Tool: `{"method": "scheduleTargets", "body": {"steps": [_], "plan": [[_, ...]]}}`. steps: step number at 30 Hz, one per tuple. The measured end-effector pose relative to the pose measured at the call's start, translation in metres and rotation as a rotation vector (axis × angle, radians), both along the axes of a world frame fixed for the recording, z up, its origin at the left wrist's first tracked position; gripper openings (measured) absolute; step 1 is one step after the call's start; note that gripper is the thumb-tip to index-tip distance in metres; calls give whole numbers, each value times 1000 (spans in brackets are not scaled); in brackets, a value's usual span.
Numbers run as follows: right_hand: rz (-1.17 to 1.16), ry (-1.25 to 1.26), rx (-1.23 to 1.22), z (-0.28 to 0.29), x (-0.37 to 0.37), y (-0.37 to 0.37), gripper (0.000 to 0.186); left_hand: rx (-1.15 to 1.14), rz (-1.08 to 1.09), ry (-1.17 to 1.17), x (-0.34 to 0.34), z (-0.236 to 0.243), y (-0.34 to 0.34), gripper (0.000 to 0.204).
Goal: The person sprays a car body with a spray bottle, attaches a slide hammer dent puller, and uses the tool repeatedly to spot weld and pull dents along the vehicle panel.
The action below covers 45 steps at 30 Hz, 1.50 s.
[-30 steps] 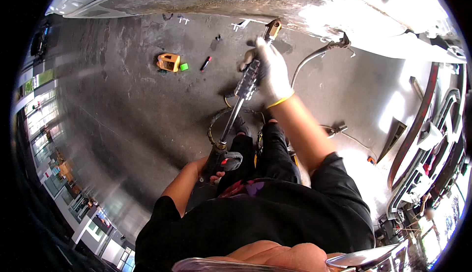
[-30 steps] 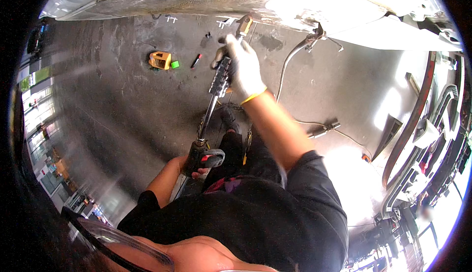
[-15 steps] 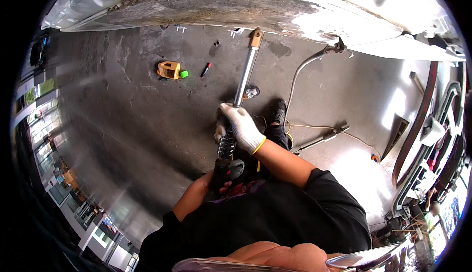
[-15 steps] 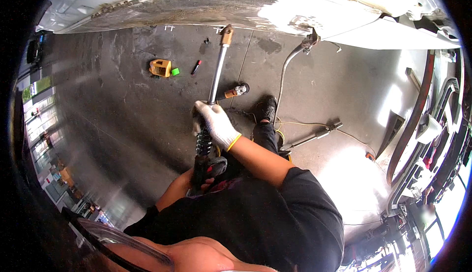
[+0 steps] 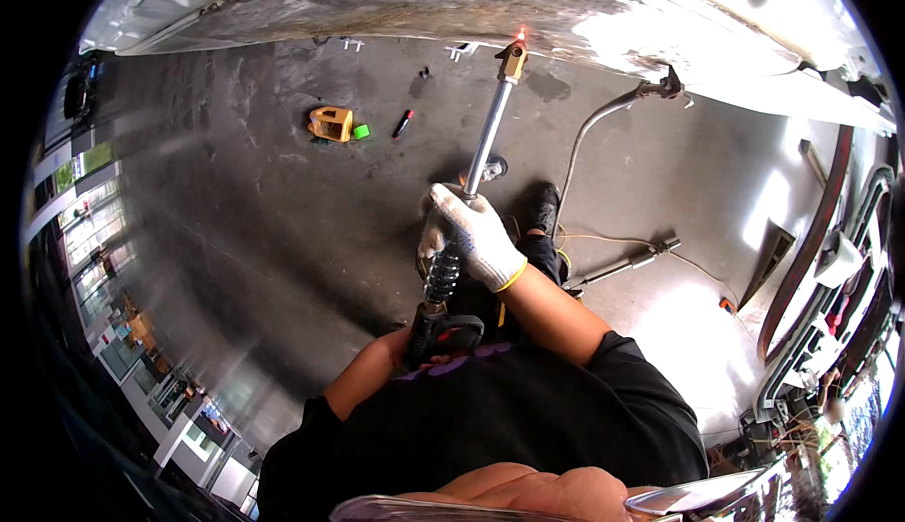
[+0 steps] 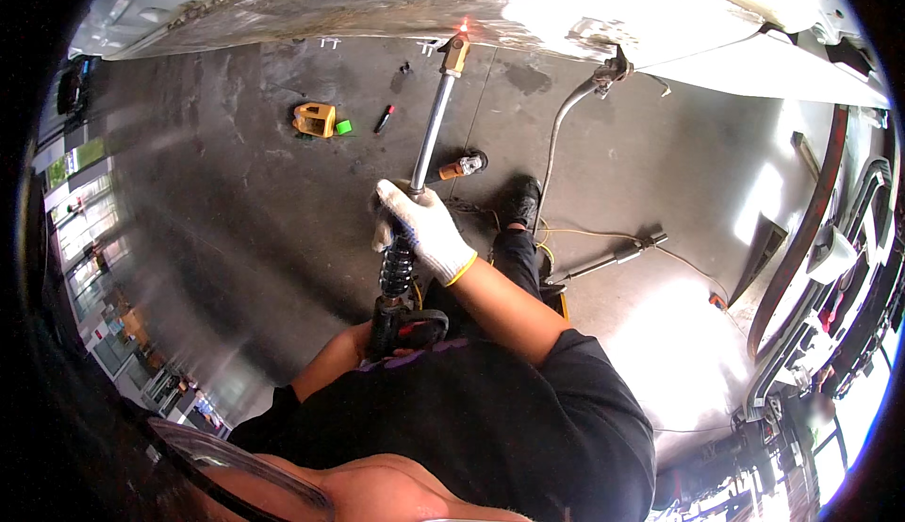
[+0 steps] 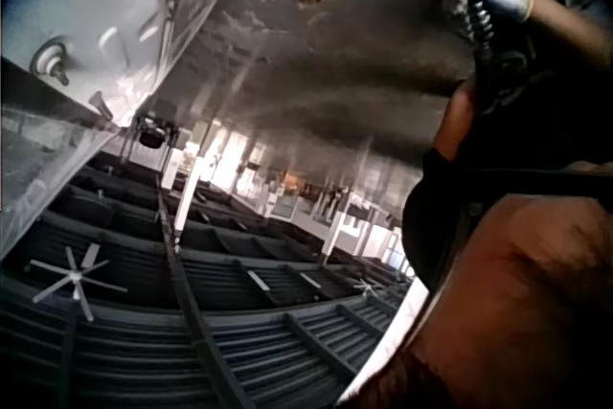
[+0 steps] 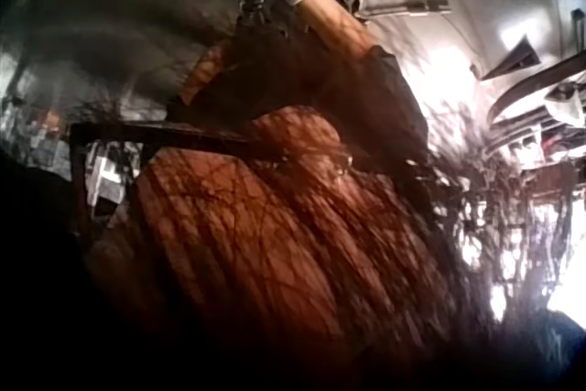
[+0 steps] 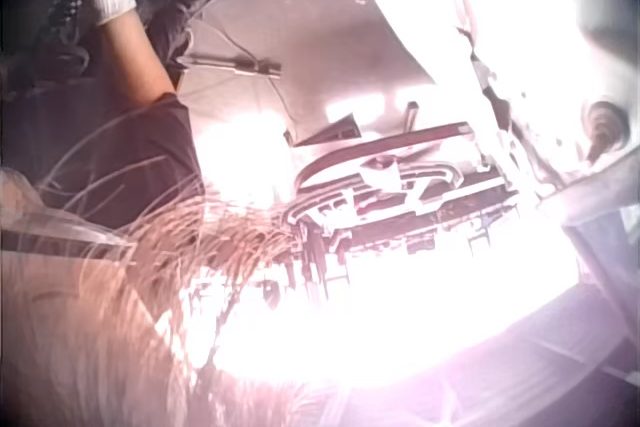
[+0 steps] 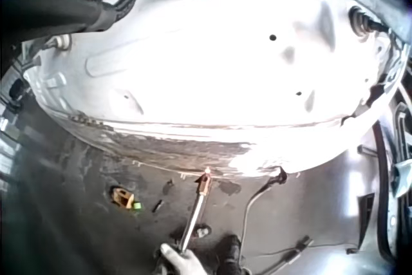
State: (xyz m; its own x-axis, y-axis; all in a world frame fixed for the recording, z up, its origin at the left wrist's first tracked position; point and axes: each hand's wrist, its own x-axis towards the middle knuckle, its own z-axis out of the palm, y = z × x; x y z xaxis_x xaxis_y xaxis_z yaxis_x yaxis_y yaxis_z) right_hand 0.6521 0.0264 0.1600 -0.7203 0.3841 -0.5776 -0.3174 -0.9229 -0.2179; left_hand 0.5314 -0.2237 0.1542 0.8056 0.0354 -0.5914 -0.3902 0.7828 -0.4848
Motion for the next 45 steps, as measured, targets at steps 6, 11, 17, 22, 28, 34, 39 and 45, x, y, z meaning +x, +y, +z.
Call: {"method": "scheduleTargets", "body": {"steps": [6, 11, 17, 22, 28, 34, 39, 45], "plan": [[-238, 109, 66, -27, -8, -34, 19, -28, -51, 136, -39, -42, -24, 40], [-42, -14, 120, -20, -13, 18, 25, 70, -84, 51, -58, -80, -52, 41], [-187, -66, 239, -1, -18, 94, 34, 55, -128, 205, -83, -50, -56, 43], [549, 126, 285, -9, -18, -112, 33, -4, -353, 618, -103, -6, -130, 47], [278, 79, 33, 1, -34, -80, 29, -101, -244, 612, -73, -1, -137, 50], [-44, 30, -61, -34, -22, -24, 38, -45, -22, 270, -58, -43, -53, 48], [-82, 16, -38, -22, -18, -6, 41, -51, -91, 170, -52, -57, -56, 37], [26, -39, -83, -22, -20, 0, 40, -83, -63, 119, -61, -62, -58, 32]]}}
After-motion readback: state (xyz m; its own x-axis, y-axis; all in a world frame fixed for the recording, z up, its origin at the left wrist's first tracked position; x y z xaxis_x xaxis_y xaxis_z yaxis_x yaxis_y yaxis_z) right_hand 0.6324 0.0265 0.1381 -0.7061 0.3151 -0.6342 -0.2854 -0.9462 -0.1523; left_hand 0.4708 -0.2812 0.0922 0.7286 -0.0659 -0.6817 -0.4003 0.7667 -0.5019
